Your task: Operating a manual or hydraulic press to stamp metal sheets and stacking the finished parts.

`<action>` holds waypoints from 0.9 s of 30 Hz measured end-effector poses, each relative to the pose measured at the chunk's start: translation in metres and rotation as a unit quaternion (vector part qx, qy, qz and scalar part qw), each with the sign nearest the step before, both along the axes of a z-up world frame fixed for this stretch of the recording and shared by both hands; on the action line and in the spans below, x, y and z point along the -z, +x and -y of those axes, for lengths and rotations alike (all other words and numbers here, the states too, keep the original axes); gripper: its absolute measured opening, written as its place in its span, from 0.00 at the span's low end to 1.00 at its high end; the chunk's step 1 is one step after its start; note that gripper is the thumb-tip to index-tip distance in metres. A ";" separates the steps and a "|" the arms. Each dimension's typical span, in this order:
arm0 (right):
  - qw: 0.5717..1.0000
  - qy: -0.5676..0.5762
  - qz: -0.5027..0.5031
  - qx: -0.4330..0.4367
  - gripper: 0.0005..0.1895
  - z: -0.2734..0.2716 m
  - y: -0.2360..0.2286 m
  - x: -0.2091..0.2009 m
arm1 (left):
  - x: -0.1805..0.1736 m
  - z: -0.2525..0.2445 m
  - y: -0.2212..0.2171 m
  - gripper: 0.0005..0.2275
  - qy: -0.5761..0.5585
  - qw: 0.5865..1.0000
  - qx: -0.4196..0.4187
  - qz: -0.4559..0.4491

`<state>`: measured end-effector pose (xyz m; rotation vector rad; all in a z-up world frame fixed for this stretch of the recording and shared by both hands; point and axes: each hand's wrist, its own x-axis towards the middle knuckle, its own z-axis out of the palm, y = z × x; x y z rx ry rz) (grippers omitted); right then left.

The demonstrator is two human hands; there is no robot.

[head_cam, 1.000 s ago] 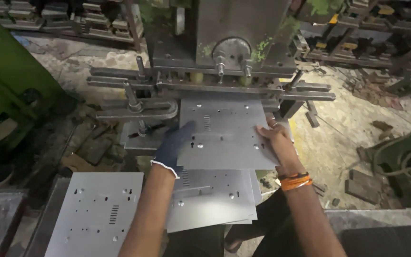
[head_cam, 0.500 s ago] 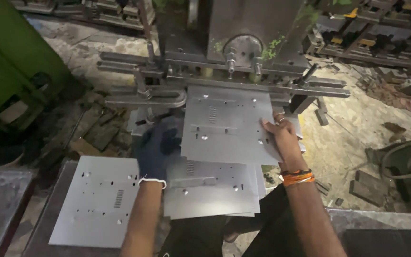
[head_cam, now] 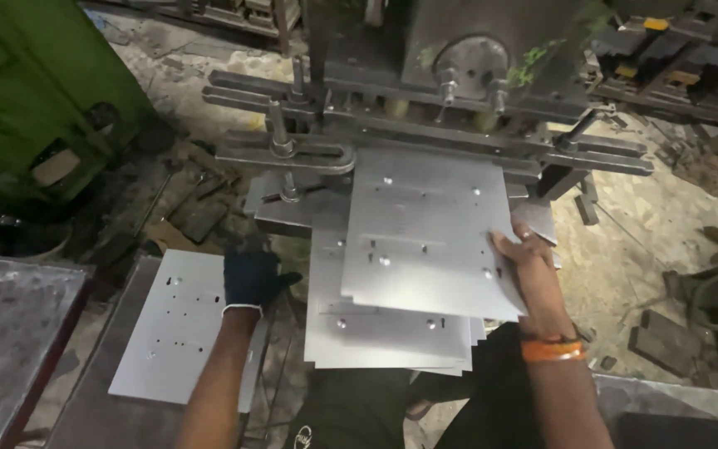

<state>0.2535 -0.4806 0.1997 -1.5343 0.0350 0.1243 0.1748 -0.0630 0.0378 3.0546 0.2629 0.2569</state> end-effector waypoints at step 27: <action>0.942 -0.249 0.225 -0.019 0.15 -0.092 -0.101 0.017 | 0.029 -0.049 0.005 0.17 0.039 0.998 -0.052 0.021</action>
